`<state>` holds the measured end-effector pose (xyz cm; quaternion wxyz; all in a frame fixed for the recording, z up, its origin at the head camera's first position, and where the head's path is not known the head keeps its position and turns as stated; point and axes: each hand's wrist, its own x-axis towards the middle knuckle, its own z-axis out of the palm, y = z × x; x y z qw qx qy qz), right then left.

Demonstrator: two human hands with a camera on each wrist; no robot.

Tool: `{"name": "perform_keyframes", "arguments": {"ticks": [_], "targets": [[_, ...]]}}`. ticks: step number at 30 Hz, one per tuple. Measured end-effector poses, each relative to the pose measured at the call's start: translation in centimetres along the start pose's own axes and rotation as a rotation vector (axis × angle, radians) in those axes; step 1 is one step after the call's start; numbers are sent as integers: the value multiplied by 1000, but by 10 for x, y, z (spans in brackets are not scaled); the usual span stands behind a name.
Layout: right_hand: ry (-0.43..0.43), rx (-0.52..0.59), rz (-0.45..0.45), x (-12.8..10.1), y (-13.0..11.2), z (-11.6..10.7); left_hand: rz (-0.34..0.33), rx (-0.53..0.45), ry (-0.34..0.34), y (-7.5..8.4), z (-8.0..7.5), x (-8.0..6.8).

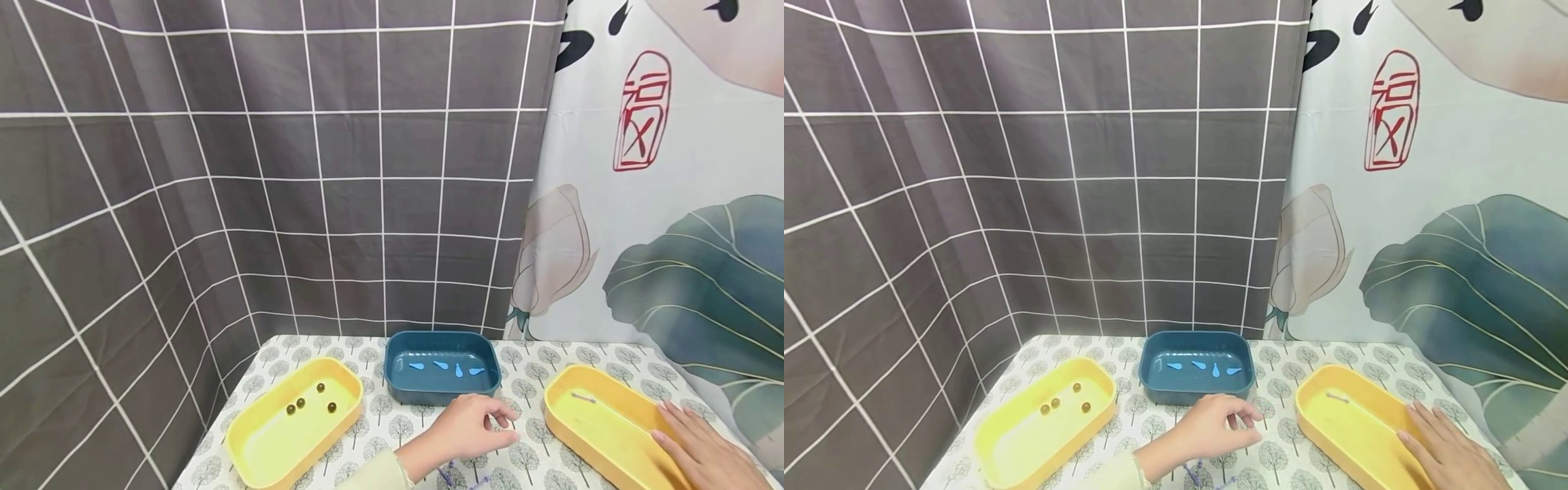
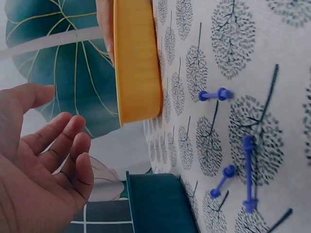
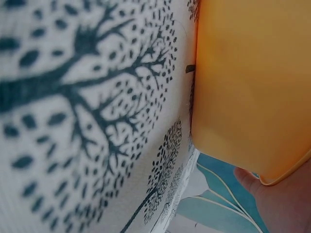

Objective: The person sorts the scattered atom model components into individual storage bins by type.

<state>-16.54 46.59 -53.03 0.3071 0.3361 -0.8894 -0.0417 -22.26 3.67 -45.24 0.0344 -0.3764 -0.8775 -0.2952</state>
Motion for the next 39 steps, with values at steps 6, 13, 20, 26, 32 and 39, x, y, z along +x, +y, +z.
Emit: {"name": "perform_keyframes", "arguments": {"ticks": [6,13,20,26,32,39], "targets": [[5,-9,-16,-1,3,2,-6,-10,-9,-5,-8,-13],[-1,-14,-7,-1,3,3,1,-8,8,-16,-12,-27],[1,-15,-6,1,1,1,-44,-70,-14,-26,-17,-38],[-4,-22,-4,2,1,1,-65,-133,-39,-33,-22,-46],[-4,-22,-2,1,1,3,-85,-128,-43,-38,-26,-52],[2,1,0,-1,2,3,-111,-158,-33,-49,-26,-60]]}}
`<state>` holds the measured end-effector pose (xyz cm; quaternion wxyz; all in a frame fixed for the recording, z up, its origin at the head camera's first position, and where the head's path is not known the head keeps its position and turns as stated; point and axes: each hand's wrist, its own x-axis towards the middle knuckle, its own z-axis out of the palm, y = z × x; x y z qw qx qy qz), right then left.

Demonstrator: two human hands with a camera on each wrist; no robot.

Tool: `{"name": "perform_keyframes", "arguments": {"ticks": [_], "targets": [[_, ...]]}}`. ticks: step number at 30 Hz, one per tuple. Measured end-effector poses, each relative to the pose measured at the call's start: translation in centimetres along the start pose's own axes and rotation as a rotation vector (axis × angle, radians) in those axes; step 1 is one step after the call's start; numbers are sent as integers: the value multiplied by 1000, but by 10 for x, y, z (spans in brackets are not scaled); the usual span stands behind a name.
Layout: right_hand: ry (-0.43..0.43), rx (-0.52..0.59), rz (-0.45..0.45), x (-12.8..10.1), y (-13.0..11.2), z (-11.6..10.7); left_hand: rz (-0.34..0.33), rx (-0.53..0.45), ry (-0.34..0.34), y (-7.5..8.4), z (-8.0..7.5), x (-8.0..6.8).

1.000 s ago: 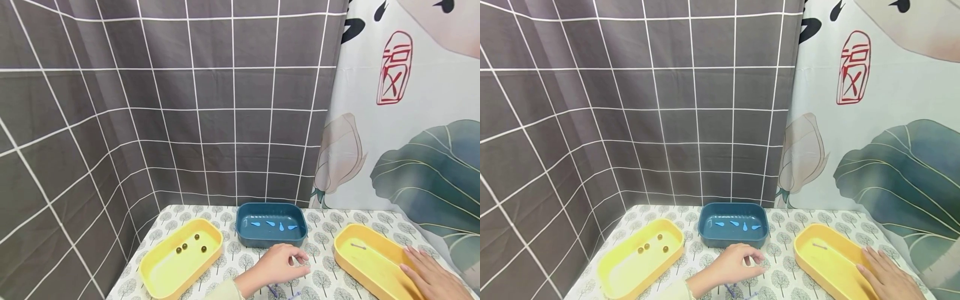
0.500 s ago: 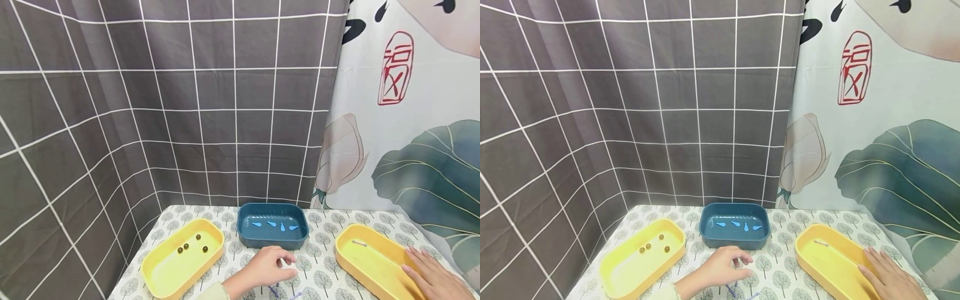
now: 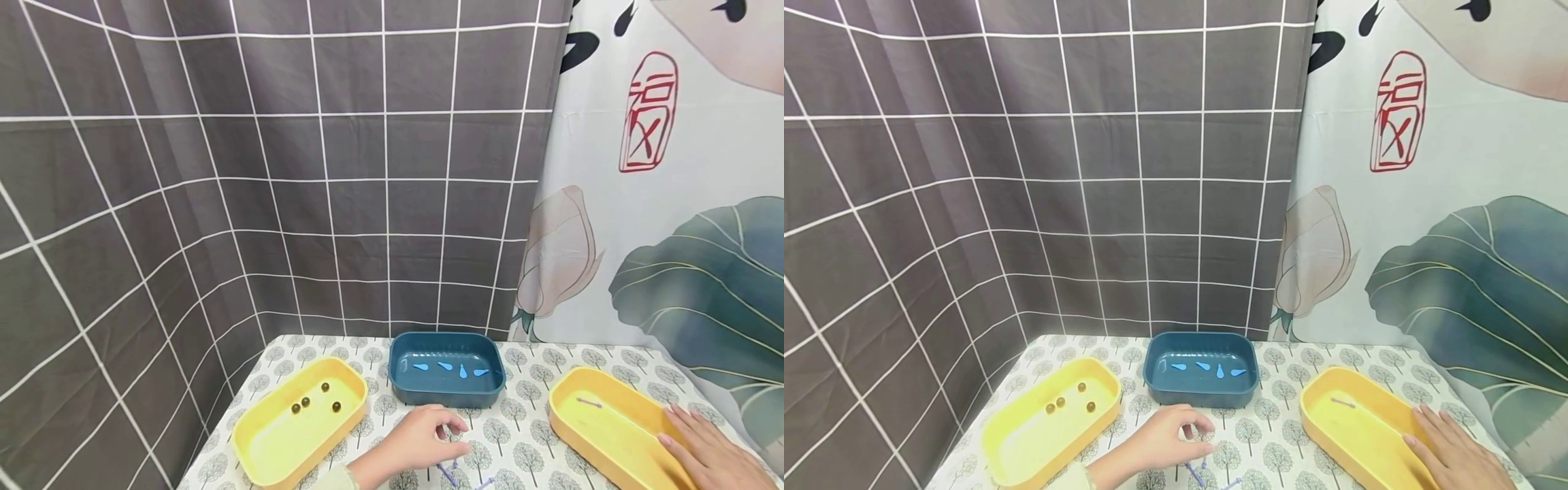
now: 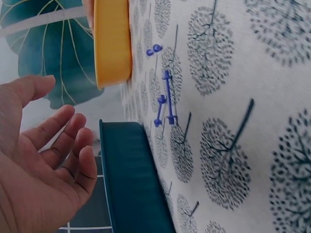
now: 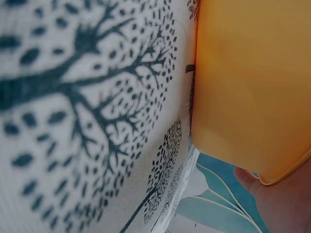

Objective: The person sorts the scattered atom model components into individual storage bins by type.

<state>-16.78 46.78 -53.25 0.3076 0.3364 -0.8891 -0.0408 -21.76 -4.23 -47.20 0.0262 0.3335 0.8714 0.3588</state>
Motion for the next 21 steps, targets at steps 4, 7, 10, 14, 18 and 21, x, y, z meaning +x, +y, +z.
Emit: {"name": "perform_keyframes", "arguments": {"ticks": [4,7,10,14,18,21], "targets": [[-3,0,3,0,0,0,8,13,6,-5,-1,-3],[0,1,-3,0,1,0,1,5,0,-9,-3,-6],[0,-3,-9,0,1,0,8,-17,-5,-12,-4,-9],[0,-18,-15,1,0,0,1,-57,-13,-17,-7,-13],[-4,-23,-9,1,0,0,-47,-75,-21,-19,-9,-18],[-4,-12,-3,0,0,0,-71,-57,-26,-21,-9,-20]]}}
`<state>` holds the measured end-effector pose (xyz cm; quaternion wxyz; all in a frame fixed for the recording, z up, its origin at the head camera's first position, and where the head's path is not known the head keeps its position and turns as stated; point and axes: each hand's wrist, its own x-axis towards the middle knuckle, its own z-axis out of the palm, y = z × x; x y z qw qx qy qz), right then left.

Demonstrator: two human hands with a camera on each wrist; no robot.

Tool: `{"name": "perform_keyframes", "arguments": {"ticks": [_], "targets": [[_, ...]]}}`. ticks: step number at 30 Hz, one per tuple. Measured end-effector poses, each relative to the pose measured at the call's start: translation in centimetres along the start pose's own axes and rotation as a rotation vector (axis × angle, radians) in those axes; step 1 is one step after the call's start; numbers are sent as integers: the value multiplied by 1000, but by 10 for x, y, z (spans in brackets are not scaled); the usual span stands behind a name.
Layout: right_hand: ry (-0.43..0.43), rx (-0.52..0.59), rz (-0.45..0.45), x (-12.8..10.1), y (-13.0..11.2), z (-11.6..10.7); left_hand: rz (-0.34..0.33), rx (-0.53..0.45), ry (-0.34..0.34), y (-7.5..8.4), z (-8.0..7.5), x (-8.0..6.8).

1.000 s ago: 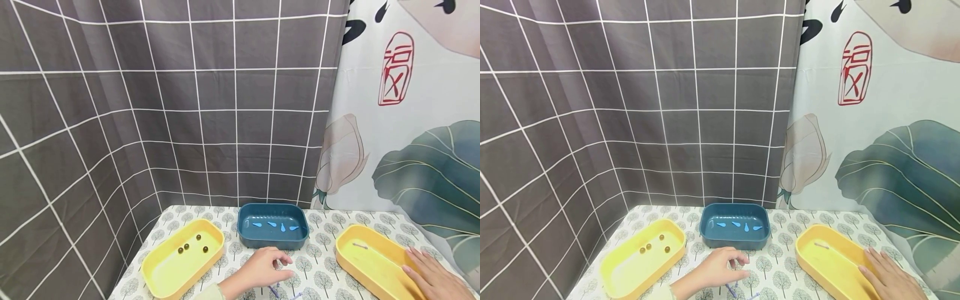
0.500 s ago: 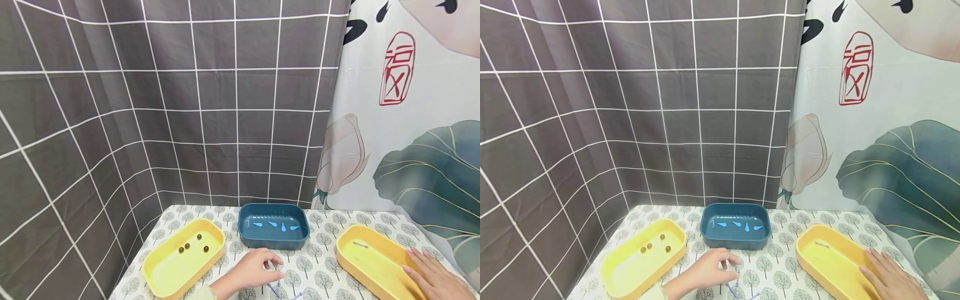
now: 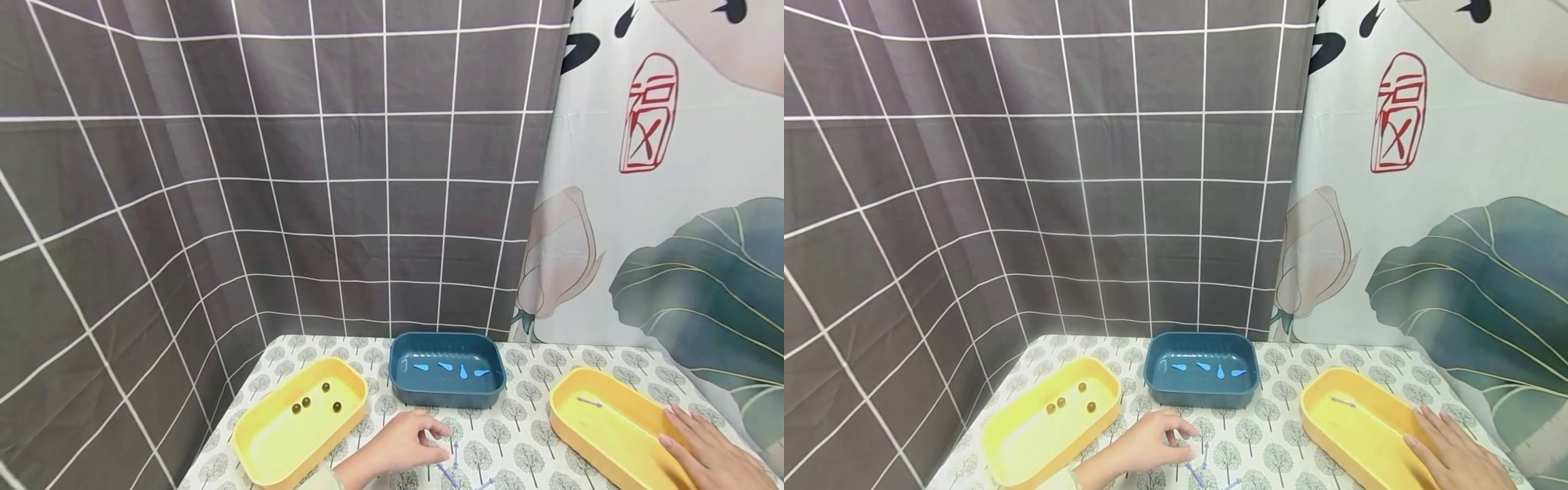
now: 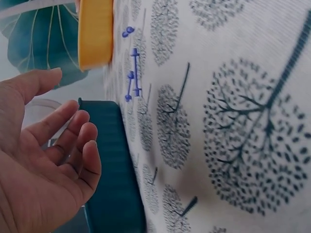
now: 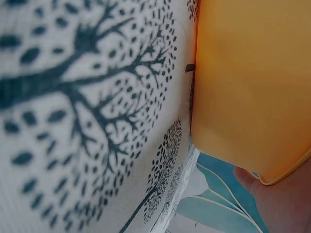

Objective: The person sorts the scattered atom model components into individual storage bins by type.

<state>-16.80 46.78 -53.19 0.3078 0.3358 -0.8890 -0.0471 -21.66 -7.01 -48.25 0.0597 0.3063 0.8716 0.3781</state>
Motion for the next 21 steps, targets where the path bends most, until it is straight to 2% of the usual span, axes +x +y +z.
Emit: {"name": "perform_keyframes", "arguments": {"ticks": [5,12,21], "targets": [[6,7,-10,0,1,0,-9,49,-34,-8,4,-2],[11,9,-12,0,2,0,20,135,-87,-17,8,-2],[8,-1,-3,1,-1,-1,-3,217,-116,-26,15,-5]]}}
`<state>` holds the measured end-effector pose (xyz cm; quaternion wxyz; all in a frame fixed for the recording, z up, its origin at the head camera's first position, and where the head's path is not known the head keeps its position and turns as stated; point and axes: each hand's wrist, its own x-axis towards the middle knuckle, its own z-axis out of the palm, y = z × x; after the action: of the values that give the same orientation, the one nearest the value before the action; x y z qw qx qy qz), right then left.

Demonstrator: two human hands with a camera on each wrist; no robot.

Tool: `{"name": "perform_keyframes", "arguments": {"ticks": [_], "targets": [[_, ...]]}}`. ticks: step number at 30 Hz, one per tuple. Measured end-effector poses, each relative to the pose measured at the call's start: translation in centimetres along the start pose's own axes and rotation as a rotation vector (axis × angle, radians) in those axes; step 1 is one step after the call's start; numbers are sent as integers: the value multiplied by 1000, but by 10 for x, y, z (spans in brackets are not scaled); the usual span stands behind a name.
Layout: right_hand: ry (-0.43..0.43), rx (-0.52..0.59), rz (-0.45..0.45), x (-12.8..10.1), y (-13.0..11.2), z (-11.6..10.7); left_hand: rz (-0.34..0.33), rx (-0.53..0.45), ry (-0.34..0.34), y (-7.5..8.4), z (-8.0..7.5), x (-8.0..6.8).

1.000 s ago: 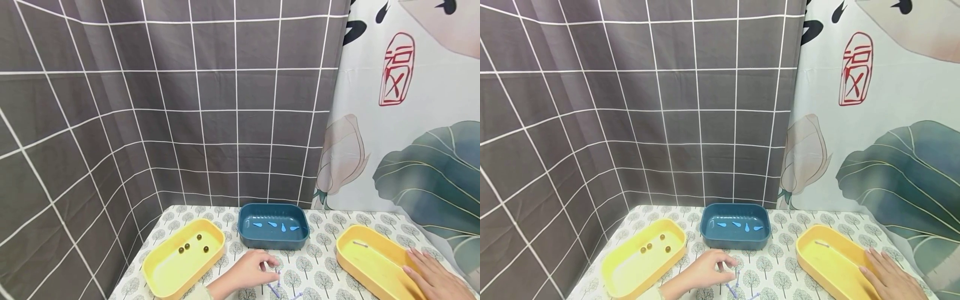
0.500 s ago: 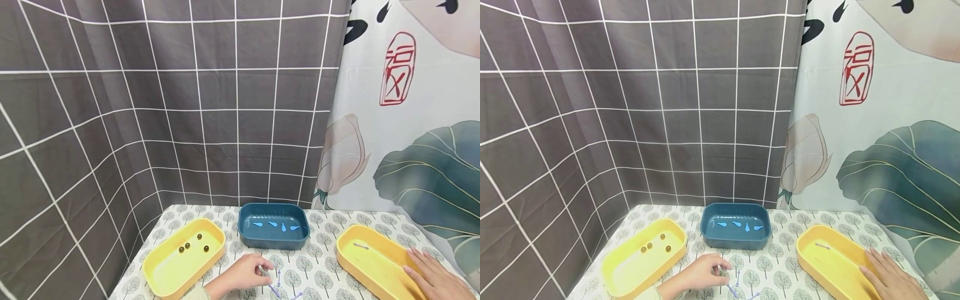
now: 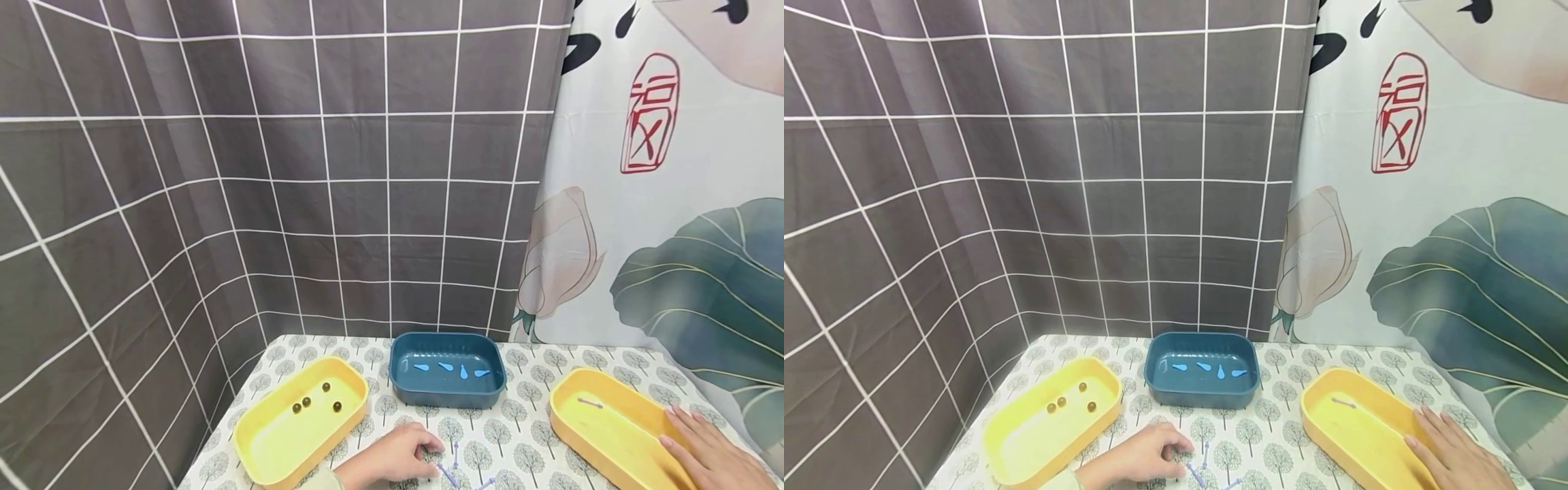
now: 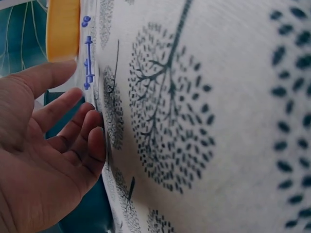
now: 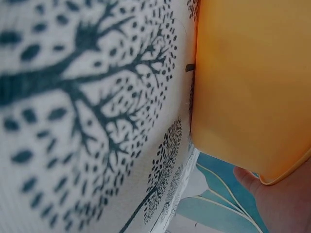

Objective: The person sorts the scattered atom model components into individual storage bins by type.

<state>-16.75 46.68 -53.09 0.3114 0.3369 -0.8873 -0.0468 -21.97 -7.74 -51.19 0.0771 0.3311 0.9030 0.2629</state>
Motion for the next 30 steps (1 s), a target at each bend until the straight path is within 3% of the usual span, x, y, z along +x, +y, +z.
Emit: {"name": "perform_keyframes", "arguments": {"ticks": [8,15,30], "targets": [[-11,-13,10,0,-2,0,-6,18,-30,1,1,0],[-4,-11,-14,-1,2,1,15,22,3,-1,8,1],[-14,-4,6,-1,0,1,-60,-8,87,1,18,3]]}}
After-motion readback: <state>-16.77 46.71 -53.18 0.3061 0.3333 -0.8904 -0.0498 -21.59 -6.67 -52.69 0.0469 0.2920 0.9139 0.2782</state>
